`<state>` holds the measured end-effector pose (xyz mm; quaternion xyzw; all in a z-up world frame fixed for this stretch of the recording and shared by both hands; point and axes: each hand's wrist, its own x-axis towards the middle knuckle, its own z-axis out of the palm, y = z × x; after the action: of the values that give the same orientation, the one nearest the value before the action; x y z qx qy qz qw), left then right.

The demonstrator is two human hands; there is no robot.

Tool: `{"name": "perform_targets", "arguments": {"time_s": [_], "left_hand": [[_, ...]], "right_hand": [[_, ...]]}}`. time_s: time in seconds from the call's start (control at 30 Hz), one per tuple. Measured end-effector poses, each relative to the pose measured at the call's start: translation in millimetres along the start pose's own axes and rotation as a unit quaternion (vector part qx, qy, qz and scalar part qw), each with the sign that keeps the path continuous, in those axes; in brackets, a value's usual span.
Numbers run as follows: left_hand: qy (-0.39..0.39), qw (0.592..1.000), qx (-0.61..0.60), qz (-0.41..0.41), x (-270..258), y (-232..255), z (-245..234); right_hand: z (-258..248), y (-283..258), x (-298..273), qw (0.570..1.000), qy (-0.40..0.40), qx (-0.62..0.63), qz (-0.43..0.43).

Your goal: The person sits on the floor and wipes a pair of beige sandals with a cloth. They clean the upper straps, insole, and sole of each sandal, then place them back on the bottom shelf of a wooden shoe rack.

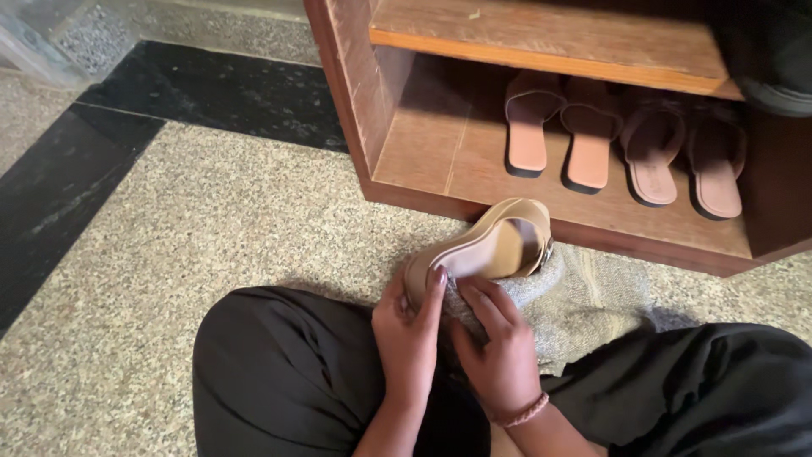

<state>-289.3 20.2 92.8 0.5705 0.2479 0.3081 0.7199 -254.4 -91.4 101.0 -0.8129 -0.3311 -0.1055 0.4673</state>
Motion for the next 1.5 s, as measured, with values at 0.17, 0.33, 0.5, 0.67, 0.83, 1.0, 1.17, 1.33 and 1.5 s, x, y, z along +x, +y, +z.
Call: {"name": "perform_targets", "arguments": {"time_s": [0.17,0.33,0.5,0.67,0.83,1.0,1.17,1.33,1.5], "left_hand": [[0.004,1.000,0.018,0.002,0.3,4.1,2.9],[0.013,0.998,0.054,0.005,-1.4,2.5,3.0],[0.009,0.999,0.039,0.003,-1.2,1.1,3.0],[0.011,1.000,-0.022,-0.011,2.1,-4.4,3.6],[0.032,0.998,0.058,0.007,2.7,-8.0,1.6],[0.043,0.999,0.027,-0.010,4.7,-7.5,4.2],[0.060,0.994,0.090,0.023,0.2,-4.8,6.5],[0.073,0.990,0.122,0.019,-4.0,-6.2,8.2],[0.060,0.997,0.048,0.000,-3.9,-5.8,8.3]], "right_hand": [[2.0,13.3,-5.8,1.000,0.004,-0.012,0.007],[-5.0,55.1,17.9,0.987,0.087,-0.104,0.088],[4.6,32.9,4.6,0.996,0.026,-0.028,0.085],[9.2,8.9,-4.9,0.996,0.038,0.023,0.073],[9.2,44.3,24.4,0.989,0.114,-0.040,0.090],[15.4,7.3,1.4,0.995,0.061,0.003,0.076],[11.3,25.7,7.8,0.995,0.052,-0.016,0.078],[15.1,44.0,18.4,0.984,0.127,-0.048,0.111],[14.3,1.4,-5.4,0.992,0.036,0.020,0.123]]}}
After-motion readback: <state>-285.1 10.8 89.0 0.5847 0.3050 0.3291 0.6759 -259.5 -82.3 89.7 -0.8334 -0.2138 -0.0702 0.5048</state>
